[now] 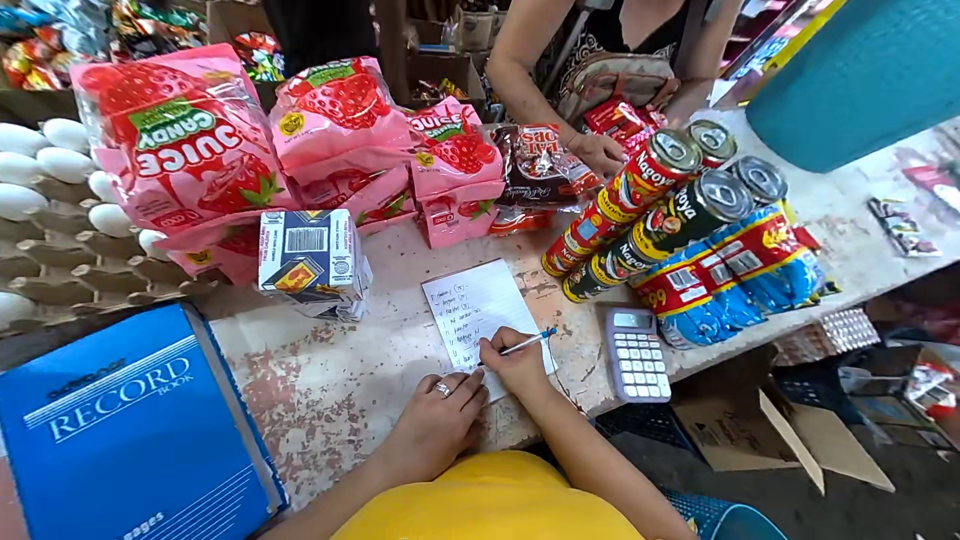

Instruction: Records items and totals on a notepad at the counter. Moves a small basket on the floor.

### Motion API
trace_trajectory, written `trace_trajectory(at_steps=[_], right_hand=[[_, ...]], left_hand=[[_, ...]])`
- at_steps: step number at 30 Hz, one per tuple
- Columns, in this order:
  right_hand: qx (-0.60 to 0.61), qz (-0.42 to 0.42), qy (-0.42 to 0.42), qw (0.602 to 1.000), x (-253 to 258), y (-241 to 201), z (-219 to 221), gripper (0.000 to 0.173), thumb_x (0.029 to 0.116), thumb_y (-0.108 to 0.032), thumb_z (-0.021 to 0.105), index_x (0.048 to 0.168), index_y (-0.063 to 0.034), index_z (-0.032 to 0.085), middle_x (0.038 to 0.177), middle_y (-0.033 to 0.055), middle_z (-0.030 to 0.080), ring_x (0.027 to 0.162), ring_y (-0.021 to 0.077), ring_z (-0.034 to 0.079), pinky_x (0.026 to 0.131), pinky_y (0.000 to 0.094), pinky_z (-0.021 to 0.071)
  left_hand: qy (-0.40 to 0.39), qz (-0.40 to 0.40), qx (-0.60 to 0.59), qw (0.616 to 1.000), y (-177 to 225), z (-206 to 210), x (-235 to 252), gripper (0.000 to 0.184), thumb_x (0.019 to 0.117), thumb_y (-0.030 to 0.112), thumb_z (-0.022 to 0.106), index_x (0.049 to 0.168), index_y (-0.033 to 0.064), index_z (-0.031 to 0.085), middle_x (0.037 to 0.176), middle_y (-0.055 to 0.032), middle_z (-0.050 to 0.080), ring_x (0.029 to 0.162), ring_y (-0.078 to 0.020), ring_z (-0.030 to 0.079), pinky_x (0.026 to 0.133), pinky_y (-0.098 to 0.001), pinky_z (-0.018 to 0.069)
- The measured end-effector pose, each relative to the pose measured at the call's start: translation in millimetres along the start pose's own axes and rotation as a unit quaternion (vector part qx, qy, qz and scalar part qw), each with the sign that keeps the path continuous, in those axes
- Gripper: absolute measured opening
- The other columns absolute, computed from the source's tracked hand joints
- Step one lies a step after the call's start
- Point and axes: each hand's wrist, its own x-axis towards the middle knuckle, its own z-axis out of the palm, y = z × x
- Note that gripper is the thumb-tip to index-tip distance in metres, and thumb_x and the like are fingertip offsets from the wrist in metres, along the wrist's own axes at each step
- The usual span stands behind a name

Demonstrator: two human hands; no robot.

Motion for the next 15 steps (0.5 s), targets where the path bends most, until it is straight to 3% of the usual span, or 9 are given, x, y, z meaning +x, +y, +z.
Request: trace_trajectory(at_steps=[9, 15], right_hand=[[0.027, -0.005, 0.012, 1.0, 0.1, 1.6, 1.0, 0.029, 0.0854, -0.008, 0.065, 0.06, -0.01, 0.052, 0.056, -0.0109, 0.046, 0.052, -0.0068, 0.041, 0.052, 0.0132, 0.0344], [0.005, 0.009, 0.013, 1.0, 1.6, 0.7, 3.1, 0.031, 0.0856, -0.01, 0.063, 0.059, -0.0128, 0.049, 0.055, -0.0108, 0.043, 0.053, -0.004, 0.04, 0.054, 0.017, 0.0342]], left_hand=[[-0.001, 0.003, 0.01, 1.0, -0.5, -0.6, 0.1, 0.036, 0.0907, 0.033, 0.068, 0.117, 0.0097, 0.073, 0.134, -0.0084, 0.068, 0.118, -0.0273, 0.068, 0.088, -0.0515, 0.0558], [0.005, 0.009, 0.018, 1.0, -2.2, 0.4, 0.3, 0.035, 0.0918, 0.034, 0.066, 0.117, 0.0106, 0.073, 0.133, -0.0072, 0.069, 0.118, -0.0265, 0.068, 0.087, -0.0499, 0.056]])
